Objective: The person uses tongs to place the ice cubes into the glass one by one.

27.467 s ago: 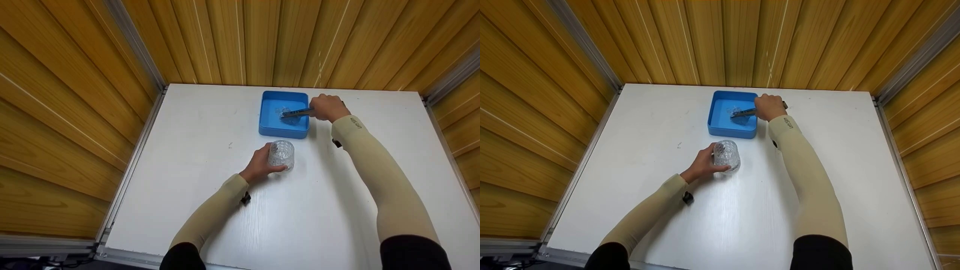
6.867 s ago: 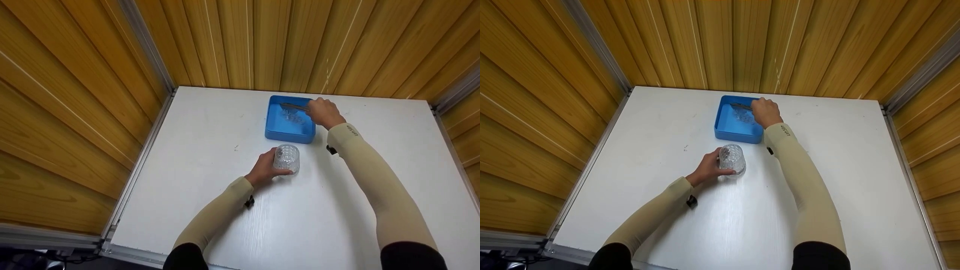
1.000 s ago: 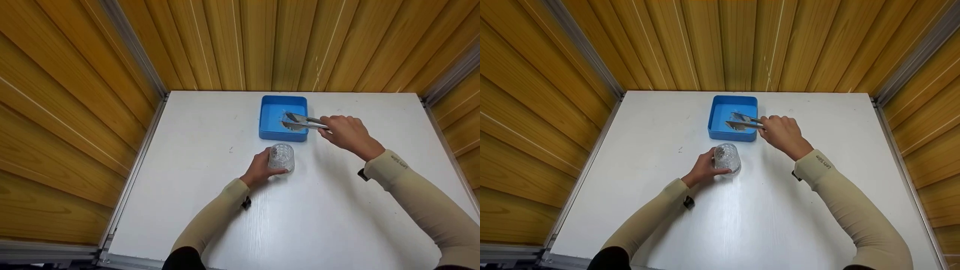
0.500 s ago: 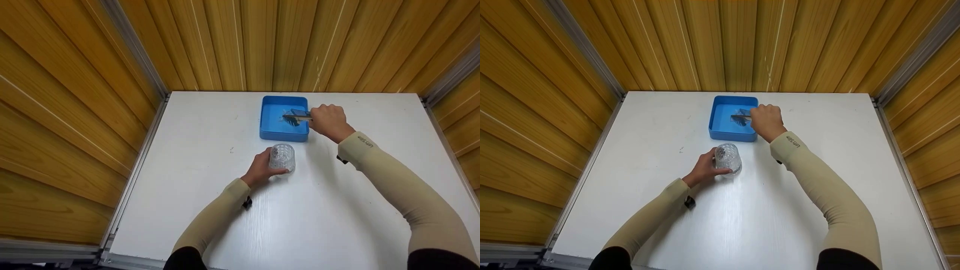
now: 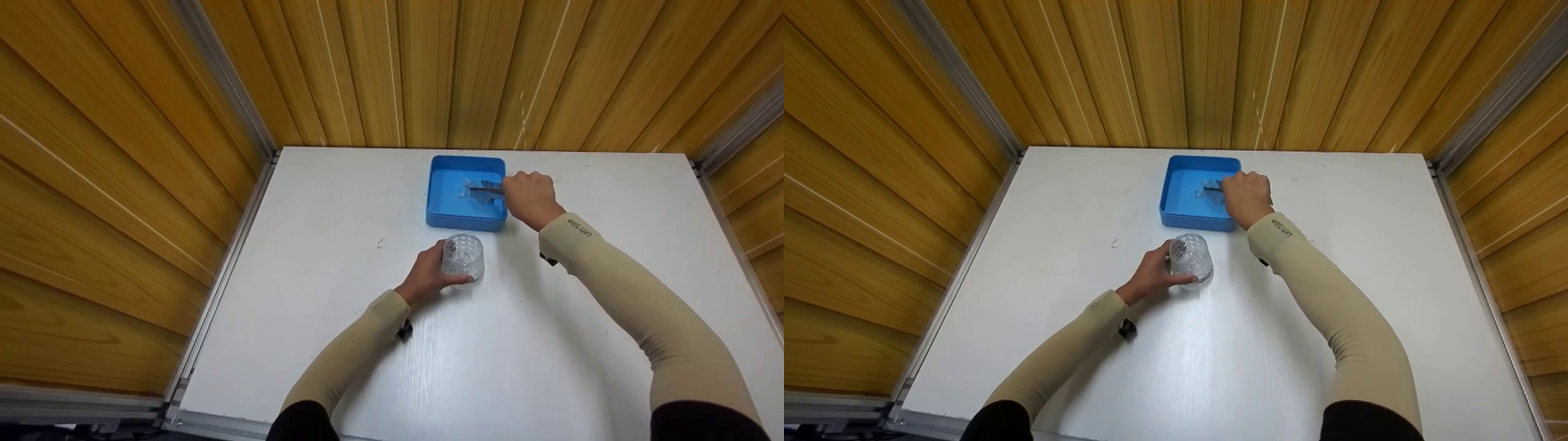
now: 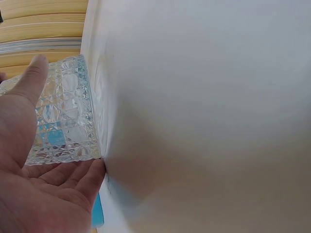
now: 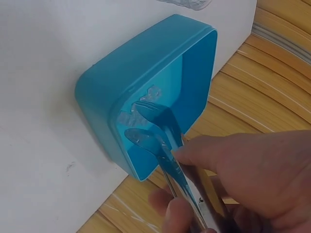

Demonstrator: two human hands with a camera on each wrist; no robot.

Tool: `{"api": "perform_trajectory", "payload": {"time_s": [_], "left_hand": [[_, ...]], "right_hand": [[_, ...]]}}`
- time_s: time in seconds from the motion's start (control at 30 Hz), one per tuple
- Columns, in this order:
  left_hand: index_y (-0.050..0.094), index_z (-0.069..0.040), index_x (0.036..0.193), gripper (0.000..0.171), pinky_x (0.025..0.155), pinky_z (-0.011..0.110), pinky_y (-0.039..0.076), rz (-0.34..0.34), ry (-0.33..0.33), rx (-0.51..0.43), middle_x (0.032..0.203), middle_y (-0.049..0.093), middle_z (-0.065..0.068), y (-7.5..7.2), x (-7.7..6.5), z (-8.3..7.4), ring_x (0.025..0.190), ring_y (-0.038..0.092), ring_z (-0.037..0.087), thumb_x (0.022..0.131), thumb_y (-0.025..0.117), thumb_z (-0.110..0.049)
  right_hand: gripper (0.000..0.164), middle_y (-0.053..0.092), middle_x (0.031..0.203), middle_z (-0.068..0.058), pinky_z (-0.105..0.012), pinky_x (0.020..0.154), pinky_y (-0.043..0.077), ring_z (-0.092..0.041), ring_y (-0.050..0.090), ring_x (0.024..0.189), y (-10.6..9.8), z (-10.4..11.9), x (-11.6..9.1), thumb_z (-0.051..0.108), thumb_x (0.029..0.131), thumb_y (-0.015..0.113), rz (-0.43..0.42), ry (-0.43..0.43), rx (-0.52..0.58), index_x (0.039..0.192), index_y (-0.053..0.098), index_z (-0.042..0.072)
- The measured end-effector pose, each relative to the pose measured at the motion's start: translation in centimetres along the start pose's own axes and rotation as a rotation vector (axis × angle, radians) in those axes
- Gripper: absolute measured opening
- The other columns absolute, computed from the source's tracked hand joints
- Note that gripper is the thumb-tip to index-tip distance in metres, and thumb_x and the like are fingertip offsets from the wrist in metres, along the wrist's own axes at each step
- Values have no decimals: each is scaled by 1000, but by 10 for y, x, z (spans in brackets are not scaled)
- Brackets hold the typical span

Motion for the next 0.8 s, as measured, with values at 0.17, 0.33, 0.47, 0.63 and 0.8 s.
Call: {"api": "perform_trajectory", "payload": {"time_s": [0.17,0.33,0.47,0.63,0.8], "left_hand": [[46,-8,151,97,106,29,46,-3,1,-5,139,61,3,-1,0,0,120,58,12,75,90,-50],[47,-7,149,96,104,30,48,-12,16,11,136,63,5,-2,0,-2,118,60,13,75,90,-50],[47,-7,149,96,105,30,47,-11,13,13,137,63,5,-2,0,-2,119,60,13,75,90,-51],[48,-9,150,96,105,30,47,-11,9,16,137,63,4,0,1,0,120,60,13,75,90,-51],[48,-8,150,97,104,30,48,-17,12,9,137,63,4,0,0,1,119,60,13,74,91,-51]], "right_hand": [[25,67,95,-27,-57,77,58,-40,64,82,5,-1,0,3,97,65,12,0,-5,120,68,-6],[22,67,95,-27,-56,76,58,-41,64,82,8,-3,0,1,98,61,15,0,-11,117,67,-7],[22,67,97,-26,-55,77,58,-40,64,84,12,-3,1,2,99,60,29,5,-13,118,67,-7],[23,66,97,-27,-56,78,58,-41,64,84,16,-3,1,2,99,61,41,6,-11,119,66,-8],[23,66,96,-26,-55,77,58,-40,63,83,18,-3,2,2,98,63,52,13,1,119,66,-7]]}}
Point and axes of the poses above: each hand's wrist, its own x-axis towards the middle knuckle, its own y-axis out of the palm, z = x × y, the point moved 10 cm from there along x, towards the middle knuckle
